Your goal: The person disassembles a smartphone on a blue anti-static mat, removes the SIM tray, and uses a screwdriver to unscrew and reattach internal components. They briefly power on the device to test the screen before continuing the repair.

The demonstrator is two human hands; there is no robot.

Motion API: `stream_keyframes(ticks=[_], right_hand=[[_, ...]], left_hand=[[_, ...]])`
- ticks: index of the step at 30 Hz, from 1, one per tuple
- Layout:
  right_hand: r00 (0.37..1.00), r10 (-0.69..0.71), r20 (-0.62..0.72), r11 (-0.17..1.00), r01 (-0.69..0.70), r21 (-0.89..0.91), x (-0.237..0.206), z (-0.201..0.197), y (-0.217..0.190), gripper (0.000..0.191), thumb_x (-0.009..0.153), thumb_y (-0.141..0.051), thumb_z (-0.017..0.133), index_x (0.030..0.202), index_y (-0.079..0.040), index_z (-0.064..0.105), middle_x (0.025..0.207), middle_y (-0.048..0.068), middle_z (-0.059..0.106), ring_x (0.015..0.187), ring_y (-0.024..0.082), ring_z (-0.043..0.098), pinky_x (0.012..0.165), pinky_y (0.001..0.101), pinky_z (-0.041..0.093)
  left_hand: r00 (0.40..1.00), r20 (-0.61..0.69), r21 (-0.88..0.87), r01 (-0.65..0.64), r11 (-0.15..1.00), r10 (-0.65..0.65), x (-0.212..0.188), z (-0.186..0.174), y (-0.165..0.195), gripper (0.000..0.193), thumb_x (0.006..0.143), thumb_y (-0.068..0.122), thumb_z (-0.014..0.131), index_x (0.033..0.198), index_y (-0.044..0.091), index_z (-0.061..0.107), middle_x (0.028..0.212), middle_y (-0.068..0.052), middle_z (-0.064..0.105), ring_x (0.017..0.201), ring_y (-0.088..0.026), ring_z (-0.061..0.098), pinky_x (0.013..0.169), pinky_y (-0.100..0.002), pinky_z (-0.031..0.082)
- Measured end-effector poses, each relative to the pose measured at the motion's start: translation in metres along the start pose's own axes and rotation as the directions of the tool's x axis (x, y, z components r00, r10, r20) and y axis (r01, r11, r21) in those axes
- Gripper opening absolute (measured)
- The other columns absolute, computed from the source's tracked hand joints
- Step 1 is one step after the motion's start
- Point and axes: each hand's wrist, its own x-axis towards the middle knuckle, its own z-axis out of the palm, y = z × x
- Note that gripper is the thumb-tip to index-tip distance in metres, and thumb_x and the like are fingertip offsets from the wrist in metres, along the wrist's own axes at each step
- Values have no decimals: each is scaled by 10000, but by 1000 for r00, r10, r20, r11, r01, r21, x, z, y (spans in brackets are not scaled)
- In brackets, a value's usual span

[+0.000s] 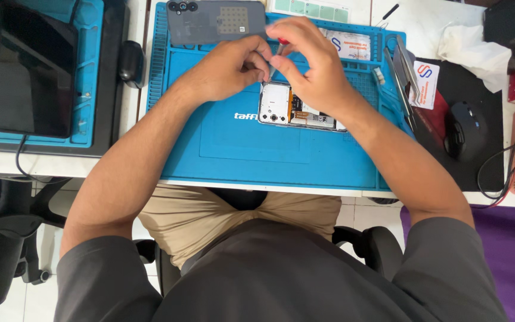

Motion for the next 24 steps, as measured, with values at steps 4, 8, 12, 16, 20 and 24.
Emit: stream_keyframes(ticks=[4, 8, 12, 16, 20, 24], right_hand=[[988, 100, 119, 975, -121, 189, 0, -4, 6, 369, 1085, 72, 648, 1430, -29, 565, 1148, 121, 765, 1064, 178, 742, 959, 289, 593], [993, 95, 71, 980, -106, 170, 3, -2, 6, 359, 1070, 64, 695, 1395, -35, 578, 1143, 129, 764, 1105, 192, 773, 971, 292, 631], [993, 89, -72, 994, -93, -63, 1, 7, -4, 393, 997, 23, 800, 1339, -46, 619, 1058, 109, 761, 977, 188, 775, 881, 288, 637], [992, 87, -94, 994, -93, -62, 2, 9, -11, 416, 1004, 30, 787, 1365, -44, 593, 1136, 132, 725, 1005, 209, 760, 904, 295, 639], [992, -2, 125, 986, -19, 163, 3, -2, -7, 451, 1066, 122, 596, 1471, 2, 438, 1278, 164, 714, 1253, 268, 720, 1099, 349, 577], [989, 109, 99, 987, -119, 104, 2, 1, -3, 458, 1061, 61, 694, 1464, -45, 504, 1133, 128, 775, 1054, 214, 790, 969, 320, 630]], left_hand=[[1000, -1, -9, 4, 1000, -4, 1, 1, -1, 252, 953, 0, 686, 1181, 8, 578, 1008, -99, 776, 991, -192, 755, 870, -340, 578], [999, 9, -20, 31, 999, -31, 2, 0, -1, 248, 954, 4, 677, 1181, 11, 579, 997, -97, 780, 978, -194, 752, 858, -337, 577], [1000, 7, 18, 11, 1000, -11, 1, 0, 1, 199, 964, 16, 692, 1137, 7, 594, 986, -89, 789, 985, -194, 750, 864, -340, 567], [1000, 2, 12, 28, 1000, -29, 0, 0, 2, 218, 958, 21, 692, 1151, 13, 591, 986, -84, 782, 975, -194, 744, 846, -340, 563], [1000, -1, 44, 4, 999, -4, 1, -1, 2, 242, 951, 23, 705, 1159, 12, 583, 992, -86, 782, 963, -193, 746, 855, -344, 561], [1000, 3, -3, -7, 1000, 7, 1, -1, 0, 206, 965, 30, 707, 1138, 18, 594, 1012, -91, 780, 988, -188, 751, 854, -346, 572]])
